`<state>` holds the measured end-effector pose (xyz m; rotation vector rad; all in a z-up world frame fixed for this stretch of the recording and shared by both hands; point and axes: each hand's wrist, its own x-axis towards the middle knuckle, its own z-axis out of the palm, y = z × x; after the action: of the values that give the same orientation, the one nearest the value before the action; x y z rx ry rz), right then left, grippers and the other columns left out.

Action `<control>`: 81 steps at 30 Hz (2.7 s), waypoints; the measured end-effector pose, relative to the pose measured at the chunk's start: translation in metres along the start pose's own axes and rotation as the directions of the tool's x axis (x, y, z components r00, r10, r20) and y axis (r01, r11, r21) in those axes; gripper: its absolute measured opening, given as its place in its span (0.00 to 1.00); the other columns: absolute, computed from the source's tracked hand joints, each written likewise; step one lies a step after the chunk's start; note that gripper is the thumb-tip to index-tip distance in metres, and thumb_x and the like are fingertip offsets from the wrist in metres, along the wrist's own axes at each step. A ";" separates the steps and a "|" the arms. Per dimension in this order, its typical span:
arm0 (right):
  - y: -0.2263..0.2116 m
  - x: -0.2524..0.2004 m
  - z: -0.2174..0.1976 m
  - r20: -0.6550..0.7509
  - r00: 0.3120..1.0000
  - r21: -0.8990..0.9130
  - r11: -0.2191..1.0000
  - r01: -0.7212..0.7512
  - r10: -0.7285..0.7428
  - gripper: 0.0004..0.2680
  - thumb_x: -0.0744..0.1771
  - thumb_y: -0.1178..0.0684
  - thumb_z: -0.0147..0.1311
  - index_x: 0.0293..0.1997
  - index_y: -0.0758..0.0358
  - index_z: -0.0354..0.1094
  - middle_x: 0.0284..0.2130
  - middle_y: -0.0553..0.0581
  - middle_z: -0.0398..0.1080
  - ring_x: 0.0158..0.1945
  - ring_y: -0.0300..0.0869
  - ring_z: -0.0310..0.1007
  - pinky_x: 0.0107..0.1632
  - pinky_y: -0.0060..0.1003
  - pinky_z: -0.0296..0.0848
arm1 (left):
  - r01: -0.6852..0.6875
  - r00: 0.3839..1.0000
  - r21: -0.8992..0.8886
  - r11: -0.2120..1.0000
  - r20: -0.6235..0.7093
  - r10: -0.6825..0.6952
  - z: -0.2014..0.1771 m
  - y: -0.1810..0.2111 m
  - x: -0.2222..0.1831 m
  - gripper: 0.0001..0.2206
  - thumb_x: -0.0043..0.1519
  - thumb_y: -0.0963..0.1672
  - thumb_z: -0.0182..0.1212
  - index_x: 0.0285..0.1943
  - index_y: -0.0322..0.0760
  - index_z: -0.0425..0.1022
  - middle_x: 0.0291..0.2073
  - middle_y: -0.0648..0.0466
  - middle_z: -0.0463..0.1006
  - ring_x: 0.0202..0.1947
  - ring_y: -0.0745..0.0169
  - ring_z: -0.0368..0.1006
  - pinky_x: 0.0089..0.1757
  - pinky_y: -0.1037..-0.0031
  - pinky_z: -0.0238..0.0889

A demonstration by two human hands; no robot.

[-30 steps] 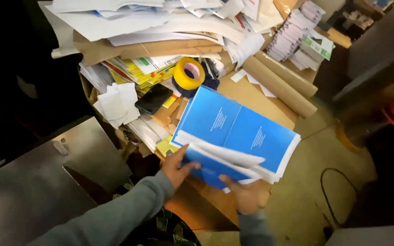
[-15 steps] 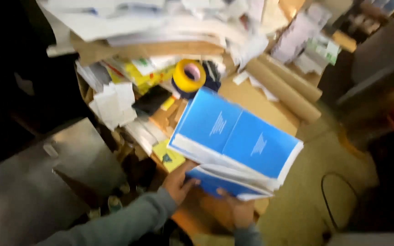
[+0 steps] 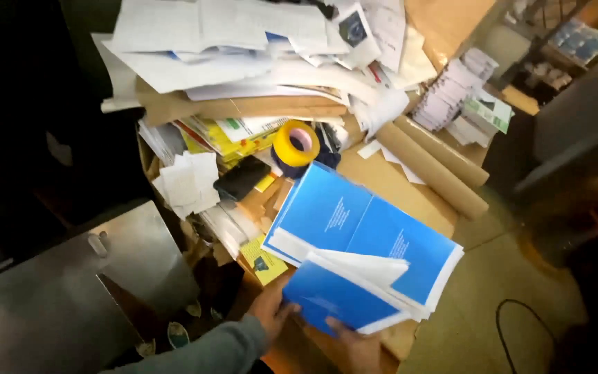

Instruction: The person repeatedly picks up blue booklets from a pile, places them into a manual stapling machine, and staples them. The person then removes the stapled booklet and places it on a separate pile. This process is repeated continuously.

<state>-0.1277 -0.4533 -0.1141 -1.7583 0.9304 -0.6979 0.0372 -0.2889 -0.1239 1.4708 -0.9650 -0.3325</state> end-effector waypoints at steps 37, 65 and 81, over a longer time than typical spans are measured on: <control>-0.245 -0.102 0.107 -0.073 0.939 0.131 0.930 0.343 -0.336 0.14 0.58 0.52 0.64 0.19 0.64 0.56 0.18 0.48 0.41 0.23 0.35 0.41 0.30 0.30 0.46 | 0.305 0.763 -0.518 0.799 -0.369 -0.530 -0.205 0.153 -0.166 0.07 0.57 0.44 0.65 0.34 0.34 0.79 0.18 0.52 0.73 0.13 0.62 0.67 0.19 0.74 0.63; -0.220 -0.059 0.285 0.398 0.865 0.400 0.907 0.136 -0.305 0.13 0.57 0.59 0.67 0.36 0.61 0.63 0.30 0.57 0.68 0.35 0.40 0.69 0.35 0.34 0.68 | 0.419 0.344 -0.381 0.824 -0.773 -0.533 -0.293 0.130 -0.190 0.08 0.55 0.45 0.66 0.40 0.40 0.83 0.34 0.56 0.84 0.35 0.68 0.76 0.42 0.77 0.72; -0.253 -0.182 0.369 0.695 0.561 0.421 0.887 0.188 -0.449 0.06 0.61 0.59 0.63 0.37 0.62 0.73 0.32 0.60 0.77 0.41 0.44 0.76 0.46 0.39 0.73 | 0.837 0.113 0.017 0.547 -0.983 -0.143 -0.362 0.148 -0.324 0.05 0.59 0.51 0.62 0.38 0.60 0.83 0.35 0.61 0.81 0.41 0.58 0.77 0.50 0.64 0.69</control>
<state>0.1371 -0.0625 -0.0116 -1.7044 -0.1250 -0.1958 0.0463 0.2113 -0.0334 2.1719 0.6323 0.4151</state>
